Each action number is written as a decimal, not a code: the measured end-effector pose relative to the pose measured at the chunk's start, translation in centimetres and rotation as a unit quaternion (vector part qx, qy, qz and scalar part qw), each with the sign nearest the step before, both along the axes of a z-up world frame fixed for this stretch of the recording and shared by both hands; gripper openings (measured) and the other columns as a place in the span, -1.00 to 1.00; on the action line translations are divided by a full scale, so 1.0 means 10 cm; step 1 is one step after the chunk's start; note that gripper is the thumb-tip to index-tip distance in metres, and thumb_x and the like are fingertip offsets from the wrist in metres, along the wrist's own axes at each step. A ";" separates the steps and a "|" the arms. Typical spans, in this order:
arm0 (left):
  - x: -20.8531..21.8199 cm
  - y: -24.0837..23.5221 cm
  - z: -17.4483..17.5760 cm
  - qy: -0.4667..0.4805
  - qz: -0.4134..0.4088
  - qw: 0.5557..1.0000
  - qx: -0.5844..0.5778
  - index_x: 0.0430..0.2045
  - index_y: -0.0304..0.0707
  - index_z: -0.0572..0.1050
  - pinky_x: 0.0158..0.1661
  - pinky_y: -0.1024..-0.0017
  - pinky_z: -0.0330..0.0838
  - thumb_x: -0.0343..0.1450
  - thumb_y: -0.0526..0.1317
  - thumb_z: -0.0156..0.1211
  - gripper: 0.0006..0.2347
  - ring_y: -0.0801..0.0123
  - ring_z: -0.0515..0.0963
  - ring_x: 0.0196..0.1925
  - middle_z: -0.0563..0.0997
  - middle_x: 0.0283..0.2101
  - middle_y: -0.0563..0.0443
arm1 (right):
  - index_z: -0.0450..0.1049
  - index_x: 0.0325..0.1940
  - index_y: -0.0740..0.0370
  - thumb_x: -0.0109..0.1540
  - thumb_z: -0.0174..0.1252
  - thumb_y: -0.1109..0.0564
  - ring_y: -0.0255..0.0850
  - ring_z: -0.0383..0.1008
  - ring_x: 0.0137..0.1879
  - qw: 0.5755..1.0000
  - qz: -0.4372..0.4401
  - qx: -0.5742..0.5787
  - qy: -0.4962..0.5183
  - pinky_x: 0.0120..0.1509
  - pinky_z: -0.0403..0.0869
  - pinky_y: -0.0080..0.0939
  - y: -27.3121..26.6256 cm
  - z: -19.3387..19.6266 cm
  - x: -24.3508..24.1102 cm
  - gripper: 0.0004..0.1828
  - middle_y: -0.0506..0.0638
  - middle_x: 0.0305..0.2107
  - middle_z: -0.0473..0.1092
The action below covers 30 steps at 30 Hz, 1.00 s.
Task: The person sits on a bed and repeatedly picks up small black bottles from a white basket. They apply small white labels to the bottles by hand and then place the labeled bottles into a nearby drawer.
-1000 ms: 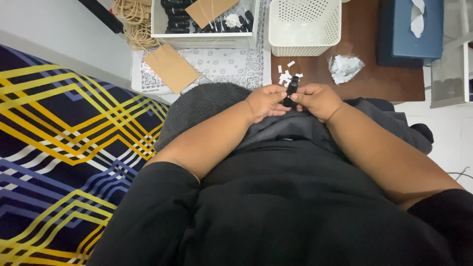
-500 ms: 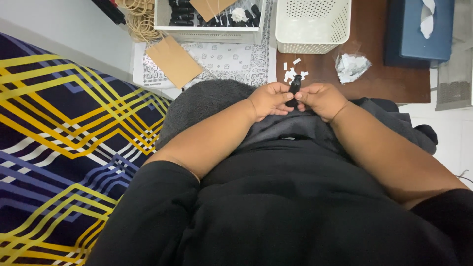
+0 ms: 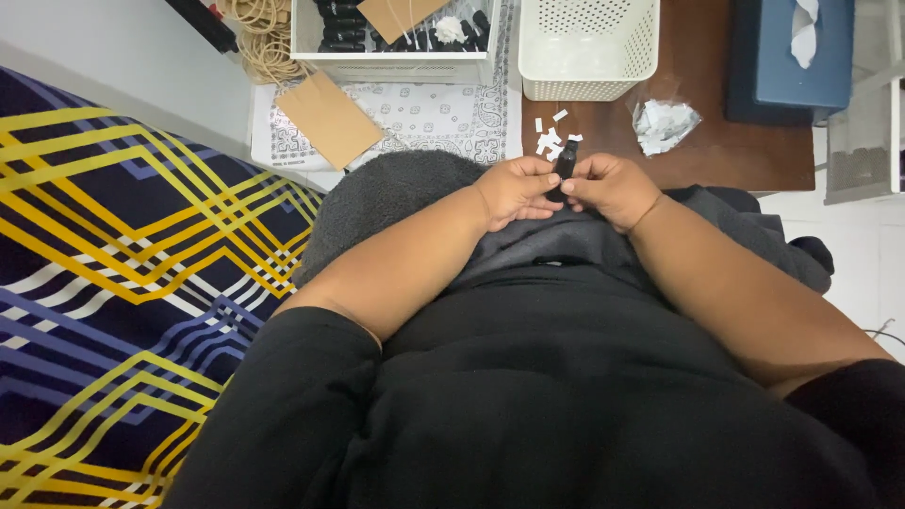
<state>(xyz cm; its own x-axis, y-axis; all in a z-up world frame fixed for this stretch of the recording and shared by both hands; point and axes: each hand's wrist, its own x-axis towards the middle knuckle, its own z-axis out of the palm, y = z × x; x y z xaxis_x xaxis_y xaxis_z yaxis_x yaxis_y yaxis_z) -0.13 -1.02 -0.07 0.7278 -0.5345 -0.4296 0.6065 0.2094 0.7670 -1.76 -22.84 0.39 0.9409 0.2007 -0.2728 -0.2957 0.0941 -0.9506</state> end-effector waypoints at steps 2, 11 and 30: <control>-0.01 -0.01 0.01 0.015 -0.012 1.000 -0.001 -0.01 -0.15 0.54 -0.10 0.12 0.69 0.43 -0.21 0.39 -0.73 -0.06 0.72 -0.07 0.68 -0.02 -0.19 | 0.53 -0.22 0.37 0.20 0.44 0.22 -0.17 0.55 -0.48 0.998 -0.003 -0.053 -0.046 -0.47 0.59 -0.25 0.01 0.13 -0.06 -0.78 0.16 -0.55 0.46; -0.07 0.02 0.32 0.042 0.021 0.998 0.046 0.20 -0.19 0.41 0.06 0.06 0.63 0.46 -0.18 0.28 -0.60 0.01 0.69 0.04 0.59 0.10 -0.15 | 0.49 0.00 0.34 0.28 0.32 0.19 -0.12 0.58 -0.31 0.995 -0.082 0.009 -0.055 -0.34 0.68 -0.14 -0.12 0.11 0.01 -0.74 0.11 -0.34 0.44; 0.61 0.63 0.34 0.212 0.259 0.938 0.091 -0.31 -0.05 0.47 -0.26 0.39 0.44 0.46 -0.11 0.23 -0.89 0.45 0.51 -0.41 0.55 -0.38 0.24 | 0.47 0.32 0.15 0.37 0.21 0.13 0.02 0.45 0.00 0.767 -0.350 -0.519 0.139 -0.06 0.49 0.06 -3.43 1.58 -0.25 -0.59 0.12 0.03 0.43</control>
